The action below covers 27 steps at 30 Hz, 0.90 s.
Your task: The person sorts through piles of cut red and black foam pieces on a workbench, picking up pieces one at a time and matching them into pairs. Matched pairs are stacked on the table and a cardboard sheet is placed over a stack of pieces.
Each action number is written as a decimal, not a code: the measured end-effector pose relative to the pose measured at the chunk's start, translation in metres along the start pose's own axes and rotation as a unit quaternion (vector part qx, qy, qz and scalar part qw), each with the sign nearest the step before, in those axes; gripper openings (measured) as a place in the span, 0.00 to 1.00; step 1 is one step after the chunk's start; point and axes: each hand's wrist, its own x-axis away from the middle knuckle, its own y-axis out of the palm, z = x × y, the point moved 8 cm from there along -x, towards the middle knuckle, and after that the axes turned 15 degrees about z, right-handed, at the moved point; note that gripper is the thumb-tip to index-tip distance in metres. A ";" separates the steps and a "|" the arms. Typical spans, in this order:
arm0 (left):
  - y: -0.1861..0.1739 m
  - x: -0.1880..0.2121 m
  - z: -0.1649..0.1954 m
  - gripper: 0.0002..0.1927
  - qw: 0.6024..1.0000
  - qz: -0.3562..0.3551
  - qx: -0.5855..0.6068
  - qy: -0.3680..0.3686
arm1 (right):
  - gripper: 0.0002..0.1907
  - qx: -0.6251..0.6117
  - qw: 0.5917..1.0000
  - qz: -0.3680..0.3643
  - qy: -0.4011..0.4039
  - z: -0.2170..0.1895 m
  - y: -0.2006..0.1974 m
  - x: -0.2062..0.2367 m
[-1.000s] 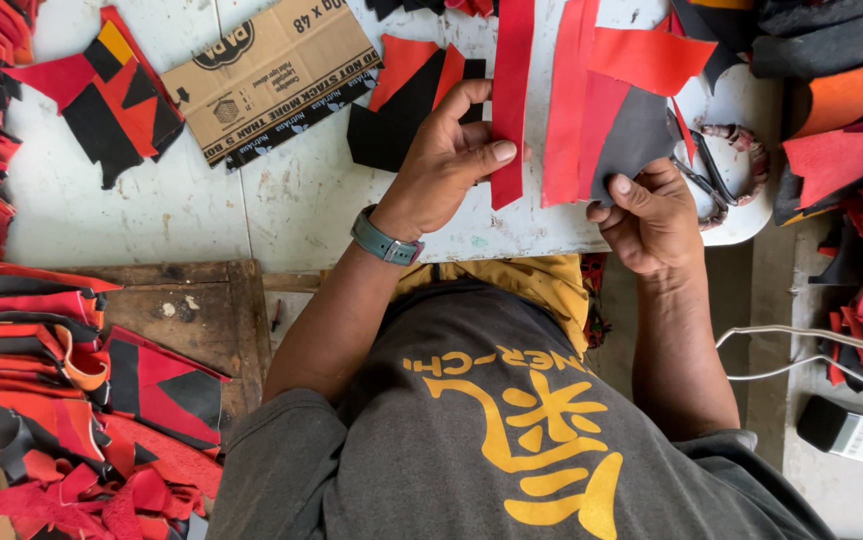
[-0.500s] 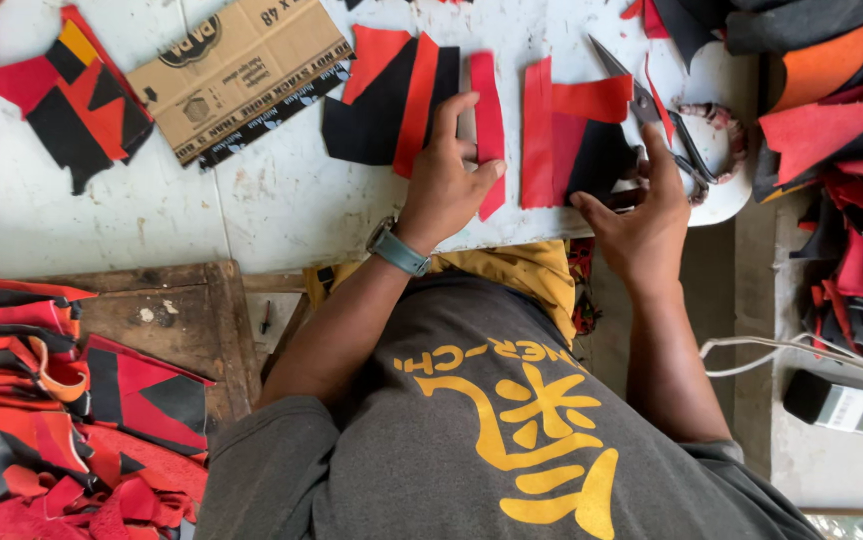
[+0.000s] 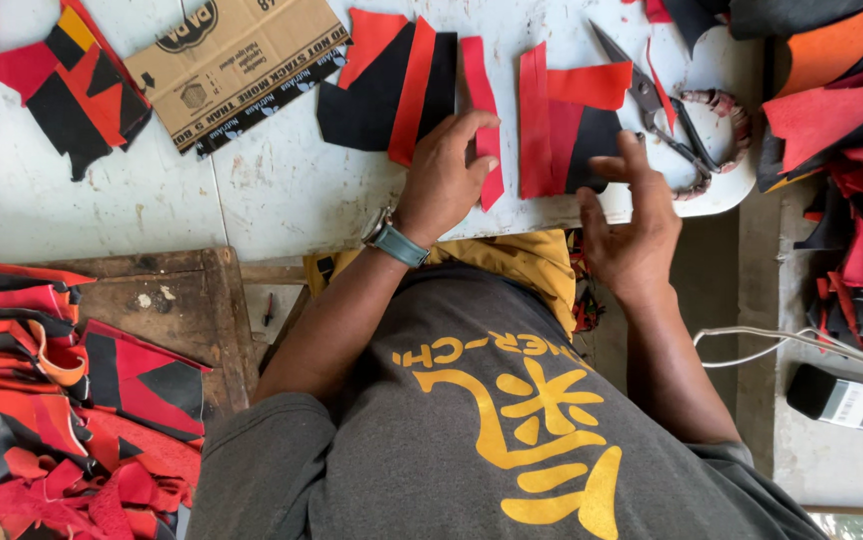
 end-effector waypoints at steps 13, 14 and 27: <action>-0.017 0.036 0.008 0.24 0.990 -0.116 -0.067 0.040 | 0.41 0.009 0.995 -0.102 -0.017 0.005 0.041 0.000; -0.016 0.036 0.007 0.23 0.990 -0.111 -0.069 0.045 | 0.41 0.001 0.995 -0.104 -0.008 0.006 0.042 -0.001; -0.011 0.040 0.006 0.23 0.987 -0.132 -0.064 0.067 | 0.41 -0.002 0.993 -0.115 -0.002 0.006 0.048 -0.007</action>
